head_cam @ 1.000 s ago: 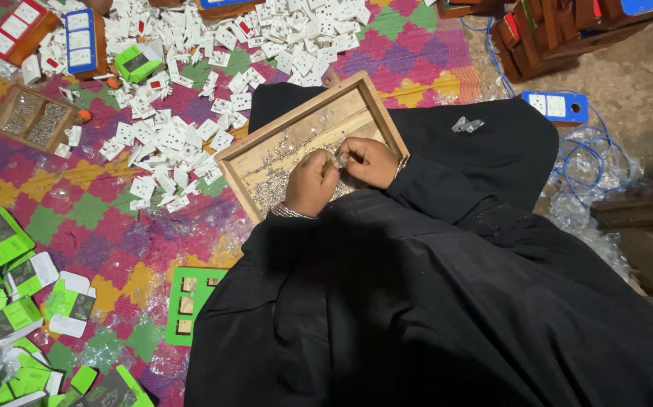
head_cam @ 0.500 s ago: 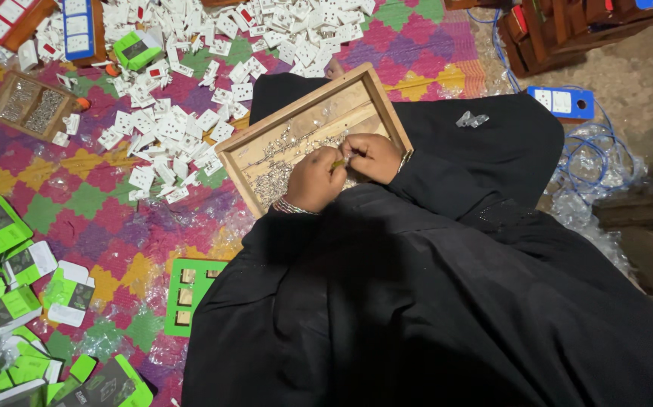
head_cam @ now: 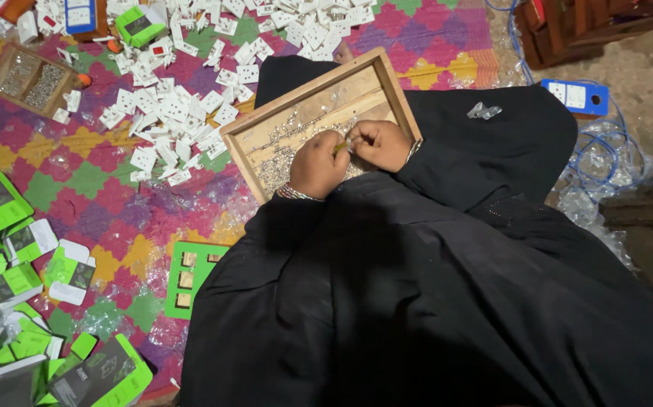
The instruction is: The person sits on the floor holding a wooden tray filled with small metal hardware pieces. They use a small handheld item to pick and sort the pieces one at a time, occasionally reaching toward a divided wooden box beside them, while another person handles similar parts nearby.
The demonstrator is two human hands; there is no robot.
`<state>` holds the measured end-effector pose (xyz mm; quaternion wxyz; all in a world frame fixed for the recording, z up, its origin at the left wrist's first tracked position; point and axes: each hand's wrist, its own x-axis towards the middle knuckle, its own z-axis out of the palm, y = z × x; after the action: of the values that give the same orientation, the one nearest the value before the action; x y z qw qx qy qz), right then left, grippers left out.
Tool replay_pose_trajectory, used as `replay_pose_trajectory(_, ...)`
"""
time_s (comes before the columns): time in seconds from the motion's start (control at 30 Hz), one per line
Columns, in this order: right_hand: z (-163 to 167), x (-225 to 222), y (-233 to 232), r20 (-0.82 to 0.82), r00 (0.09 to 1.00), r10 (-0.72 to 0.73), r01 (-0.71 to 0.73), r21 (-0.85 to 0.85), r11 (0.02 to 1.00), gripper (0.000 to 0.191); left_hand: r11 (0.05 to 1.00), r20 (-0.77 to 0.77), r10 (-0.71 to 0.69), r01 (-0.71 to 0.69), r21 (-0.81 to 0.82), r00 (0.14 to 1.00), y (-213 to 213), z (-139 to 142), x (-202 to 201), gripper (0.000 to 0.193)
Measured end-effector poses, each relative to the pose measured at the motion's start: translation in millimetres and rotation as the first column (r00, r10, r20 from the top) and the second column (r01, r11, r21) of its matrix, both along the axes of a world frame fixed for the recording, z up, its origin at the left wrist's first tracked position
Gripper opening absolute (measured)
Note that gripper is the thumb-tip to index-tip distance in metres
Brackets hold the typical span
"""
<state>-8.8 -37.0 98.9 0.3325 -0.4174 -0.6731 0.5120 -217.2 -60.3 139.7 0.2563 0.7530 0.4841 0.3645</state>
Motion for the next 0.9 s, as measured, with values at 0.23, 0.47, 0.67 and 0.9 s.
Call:
replay_pose_trajectory(0.23,-0.2,-1.2,2.6,-0.048,0.997,-0.061,0.057,-0.080,0.995,0.006,1.000,0.066,-0.016,0.016,0.003,0.998,2.5,-3.5,-3.0,0.015)
replay_pose_trajectory(0.47,0.8,2.2,5.7,-0.101,0.991,-0.088,0.081,-0.071,0.994,0.007,0.996,0.001,0.036,-0.036,-0.081,0.999,5.1,-3.7,-1.7,0.021)
replay_pose_trajectory(0.67,-3.9,7.5,16.0,-0.400,0.853,-0.336,0.219,-0.311,0.925,0.009,0.990,0.013,0.010,-0.012,0.137,1.000,2.1,-11.6,-2.0,0.031)
replay_pose_trajectory(0.9,-7.2,12.0,18.5,-0.410,0.848,-0.336,0.232,-0.284,0.930,0.008,0.995,-0.092,0.011,-0.002,0.095,0.996,2.8,-16.5,1.8,0.033)
